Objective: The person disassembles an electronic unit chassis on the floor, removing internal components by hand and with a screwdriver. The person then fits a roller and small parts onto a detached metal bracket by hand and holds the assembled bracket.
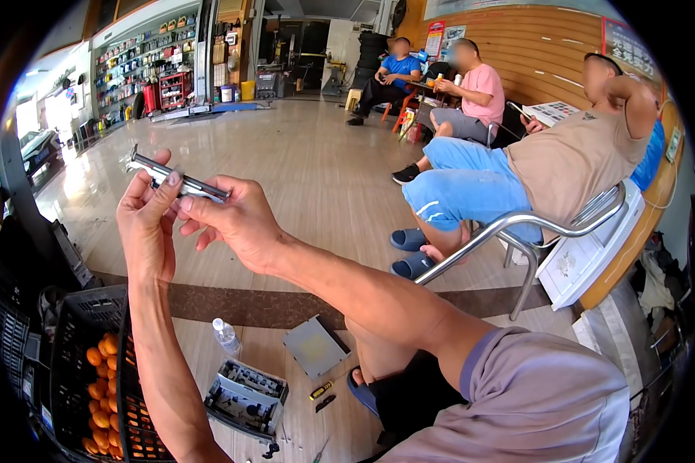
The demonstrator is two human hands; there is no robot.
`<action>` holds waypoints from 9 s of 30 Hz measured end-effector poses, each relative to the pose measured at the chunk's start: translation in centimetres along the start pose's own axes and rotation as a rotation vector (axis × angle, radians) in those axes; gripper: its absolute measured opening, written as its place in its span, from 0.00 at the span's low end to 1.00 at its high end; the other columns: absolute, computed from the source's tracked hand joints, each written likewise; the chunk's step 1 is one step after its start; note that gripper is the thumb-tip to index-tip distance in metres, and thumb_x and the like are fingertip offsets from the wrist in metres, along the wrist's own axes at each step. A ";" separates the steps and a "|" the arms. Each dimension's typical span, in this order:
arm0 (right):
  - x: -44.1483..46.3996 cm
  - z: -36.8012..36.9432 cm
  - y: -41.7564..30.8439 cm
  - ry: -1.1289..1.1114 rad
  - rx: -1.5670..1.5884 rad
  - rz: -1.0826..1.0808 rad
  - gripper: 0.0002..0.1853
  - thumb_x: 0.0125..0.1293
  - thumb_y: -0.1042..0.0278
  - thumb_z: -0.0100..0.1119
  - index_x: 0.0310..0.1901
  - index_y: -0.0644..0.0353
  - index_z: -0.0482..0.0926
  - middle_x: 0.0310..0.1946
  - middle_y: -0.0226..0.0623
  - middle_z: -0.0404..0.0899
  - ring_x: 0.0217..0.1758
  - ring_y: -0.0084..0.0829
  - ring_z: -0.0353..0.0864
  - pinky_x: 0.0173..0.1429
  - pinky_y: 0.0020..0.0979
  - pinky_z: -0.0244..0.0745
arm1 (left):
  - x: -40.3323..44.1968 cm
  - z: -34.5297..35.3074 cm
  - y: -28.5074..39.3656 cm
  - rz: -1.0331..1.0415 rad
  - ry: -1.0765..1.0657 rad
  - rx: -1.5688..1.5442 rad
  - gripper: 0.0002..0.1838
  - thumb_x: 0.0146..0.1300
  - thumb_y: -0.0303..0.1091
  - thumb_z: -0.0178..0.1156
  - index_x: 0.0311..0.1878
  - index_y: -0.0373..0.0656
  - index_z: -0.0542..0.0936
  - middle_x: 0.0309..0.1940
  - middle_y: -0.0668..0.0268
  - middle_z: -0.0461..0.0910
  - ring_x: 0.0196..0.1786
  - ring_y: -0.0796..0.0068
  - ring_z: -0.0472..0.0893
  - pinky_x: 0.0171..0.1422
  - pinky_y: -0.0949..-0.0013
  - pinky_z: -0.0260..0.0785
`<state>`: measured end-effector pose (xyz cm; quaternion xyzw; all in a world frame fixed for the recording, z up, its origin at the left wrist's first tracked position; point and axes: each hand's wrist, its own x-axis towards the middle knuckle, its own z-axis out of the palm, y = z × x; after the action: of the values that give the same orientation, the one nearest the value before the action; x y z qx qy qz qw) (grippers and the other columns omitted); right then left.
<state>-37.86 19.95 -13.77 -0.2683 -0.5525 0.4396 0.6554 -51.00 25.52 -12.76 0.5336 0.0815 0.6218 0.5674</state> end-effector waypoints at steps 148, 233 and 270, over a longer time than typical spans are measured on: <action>0.3 -0.2 1.8 -0.102 -0.345 0.065 0.06 0.68 0.75 0.63 0.43 0.67 0.81 0.34 0.35 0.82 0.36 0.22 0.80 0.36 0.27 0.80 | -1.2 -5.3 3.0 -0.073 -0.237 0.645 0.10 0.68 0.32 0.64 0.47 0.36 0.83 0.30 0.72 0.82 0.32 0.85 0.75 0.40 0.77 0.67; -0.6 0.2 0.3 -0.186 -0.191 0.093 0.32 0.61 0.78 0.53 0.69 0.74 0.66 0.57 0.51 0.80 0.56 0.28 0.79 0.61 0.32 0.73 | -0.5 -4.1 2.7 -0.064 -0.187 0.780 0.07 0.69 0.31 0.61 0.40 0.35 0.81 0.27 0.72 0.80 0.28 0.86 0.75 0.32 0.78 0.68; -0.3 1.0 1.1 -0.216 0.063 0.192 0.31 0.72 0.33 0.50 0.51 0.60 0.75 0.46 0.34 0.77 0.52 0.25 0.74 0.59 0.31 0.68 | -1.2 -3.3 2.7 -0.140 -0.238 0.696 0.06 0.69 0.29 0.62 0.40 0.36 0.81 0.26 0.72 0.78 0.29 0.85 0.74 0.34 0.77 0.67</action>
<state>-39.16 20.02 -14.55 -0.2504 -0.5774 0.5438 0.5551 -55.41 25.29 -12.90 0.7563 0.2577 0.4502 0.3987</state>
